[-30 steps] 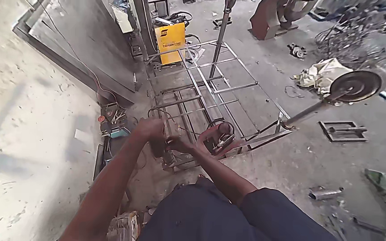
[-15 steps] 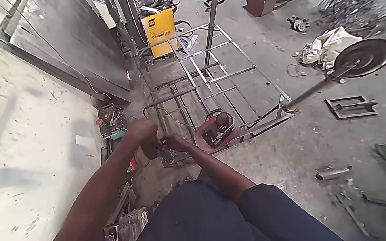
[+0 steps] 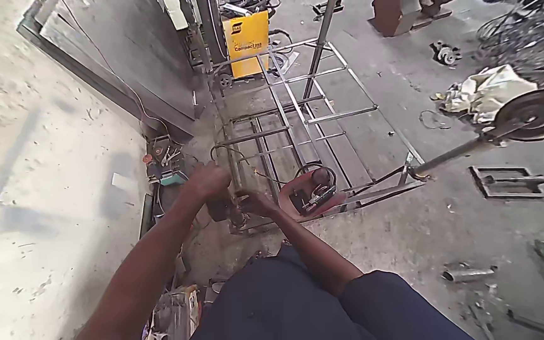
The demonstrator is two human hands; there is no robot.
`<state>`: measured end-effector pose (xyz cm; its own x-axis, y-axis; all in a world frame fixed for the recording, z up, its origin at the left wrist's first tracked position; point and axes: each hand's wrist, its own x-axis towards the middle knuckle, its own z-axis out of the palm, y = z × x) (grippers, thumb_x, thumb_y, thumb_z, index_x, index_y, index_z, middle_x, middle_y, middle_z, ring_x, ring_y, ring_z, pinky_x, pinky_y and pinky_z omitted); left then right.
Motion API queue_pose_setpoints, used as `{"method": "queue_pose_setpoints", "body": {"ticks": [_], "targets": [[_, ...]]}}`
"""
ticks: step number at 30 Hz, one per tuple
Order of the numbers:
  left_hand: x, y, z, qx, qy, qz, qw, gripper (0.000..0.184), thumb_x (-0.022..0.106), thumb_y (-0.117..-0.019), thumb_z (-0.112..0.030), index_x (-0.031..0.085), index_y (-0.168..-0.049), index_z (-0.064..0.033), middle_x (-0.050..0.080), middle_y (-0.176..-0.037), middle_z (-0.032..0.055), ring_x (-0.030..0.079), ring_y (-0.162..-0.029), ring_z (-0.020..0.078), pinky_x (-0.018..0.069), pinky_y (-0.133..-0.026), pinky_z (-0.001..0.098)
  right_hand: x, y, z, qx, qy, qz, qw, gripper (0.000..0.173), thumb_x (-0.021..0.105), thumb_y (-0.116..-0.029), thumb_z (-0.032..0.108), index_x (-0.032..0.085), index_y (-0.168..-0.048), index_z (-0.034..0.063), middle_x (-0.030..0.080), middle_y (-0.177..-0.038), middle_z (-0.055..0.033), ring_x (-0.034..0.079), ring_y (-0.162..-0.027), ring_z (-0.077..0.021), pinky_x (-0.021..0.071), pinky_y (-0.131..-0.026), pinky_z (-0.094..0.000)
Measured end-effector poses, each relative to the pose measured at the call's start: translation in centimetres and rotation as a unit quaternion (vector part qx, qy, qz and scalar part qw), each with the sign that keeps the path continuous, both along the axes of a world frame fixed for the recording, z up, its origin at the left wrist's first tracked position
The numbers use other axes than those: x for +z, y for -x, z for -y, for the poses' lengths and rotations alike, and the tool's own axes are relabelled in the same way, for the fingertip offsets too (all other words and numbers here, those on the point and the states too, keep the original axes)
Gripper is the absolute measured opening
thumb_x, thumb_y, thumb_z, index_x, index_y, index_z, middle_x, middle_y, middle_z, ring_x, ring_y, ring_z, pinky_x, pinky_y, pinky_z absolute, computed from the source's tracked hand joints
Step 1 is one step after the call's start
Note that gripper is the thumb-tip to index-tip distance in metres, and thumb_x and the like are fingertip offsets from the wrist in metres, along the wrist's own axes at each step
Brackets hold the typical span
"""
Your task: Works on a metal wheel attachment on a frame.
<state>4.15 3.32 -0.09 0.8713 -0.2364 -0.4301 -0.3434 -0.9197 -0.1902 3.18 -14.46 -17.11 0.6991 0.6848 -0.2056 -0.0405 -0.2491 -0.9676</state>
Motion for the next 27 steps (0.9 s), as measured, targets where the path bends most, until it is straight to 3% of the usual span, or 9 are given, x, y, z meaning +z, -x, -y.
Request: {"method": "queue_pose_setpoints", "body": {"ticks": [5,11,14,17,23,27], "targets": [[0.1,0.1,0.1,0.001,0.004,-0.005,1.0,0.024,0.075,-0.075,-0.047,0.072,-0.082,-0.0247,0.07,-0.094,0.0004,0.064,-0.104,0.0315,0.0497,-0.084,0.0643,-1.3,1.1,2.1,-0.016,0.04,-0.014,0.999,0.061,0.08,-0.0867,0.014,0.056,-0.142,0.0056,0.061,-0.137,-0.0157,0.071,-0.107,-0.0214,0.0595,-0.094,-0.0373],[0.9,0.1,0.7,0.011,0.005,-0.026,1.0,0.02,0.075,-0.0774,-0.043,0.071,-0.081,-0.0239,0.071,-0.093,-0.0006,0.062,-0.11,0.0317,0.0496,-0.084,0.0638,-2.5,3.4,4.1,0.018,0.09,-0.014,0.996,0.054,0.077,-0.0908,0.021,0.058,-0.14,0.0076,0.066,-0.131,-0.0121,0.071,-0.105,-0.0212,0.0584,-0.096,-0.041],[0.8,0.1,0.5,0.009,0.018,-0.027,0.999,0.021,0.076,-0.0779,-0.044,0.072,-0.081,-0.0238,0.071,-0.095,-0.001,0.062,-0.112,0.0317,0.0494,-0.086,0.0643,-2.2,3.5,3.9,0.022,0.099,-0.002,0.995,0.052,0.076,-0.0922,0.023,0.058,-0.14,0.0091,0.067,-0.13,-0.0115,0.072,-0.103,-0.0209,0.0585,-0.095,-0.0419],[0.3,0.0,0.3,-0.006,0.024,-0.021,0.999,0.023,0.076,-0.0764,-0.045,0.071,-0.077,-0.023,0.07,-0.092,-0.0006,0.063,-0.106,0.0314,0.0511,-0.078,0.0613,-1.0,3.0,3.3,0.009,0.08,0.0,0.997,0.052,0.075,-0.0927,0.021,0.058,-0.14,0.0082,0.066,-0.131,-0.0119,0.071,-0.103,-0.0204,0.059,-0.094,-0.0402],[0.3,-0.1,0.2,-0.003,0.022,-0.024,0.999,0.022,0.075,-0.0772,-0.046,0.071,-0.08,-0.0243,0.07,-0.094,-0.0015,0.063,-0.106,0.0309,0.0507,-0.082,0.0618,0.3,2.6,2.6,0.011,0.077,0.018,0.997,0.05,0.072,-0.0952,0.022,0.057,-0.141,0.009,0.064,-0.134,-0.0112,0.071,-0.103,-0.019,0.0584,-0.094,-0.039],[0.3,0.0,0.0,0.003,0.019,-0.03,0.999,0.025,0.077,-0.0788,-0.046,0.07,-0.08,-0.0219,0.07,-0.094,0.0009,0.063,-0.108,0.0307,0.051,-0.087,0.0603,-0.4,3.9,2.5,0.019,0.109,0.029,0.993,0.049,0.073,-0.0937,0.023,0.059,-0.14,0.0138,0.068,-0.129,-0.0078,0.071,-0.1,-0.0204,0.0584,-0.093,-0.0443]]}}
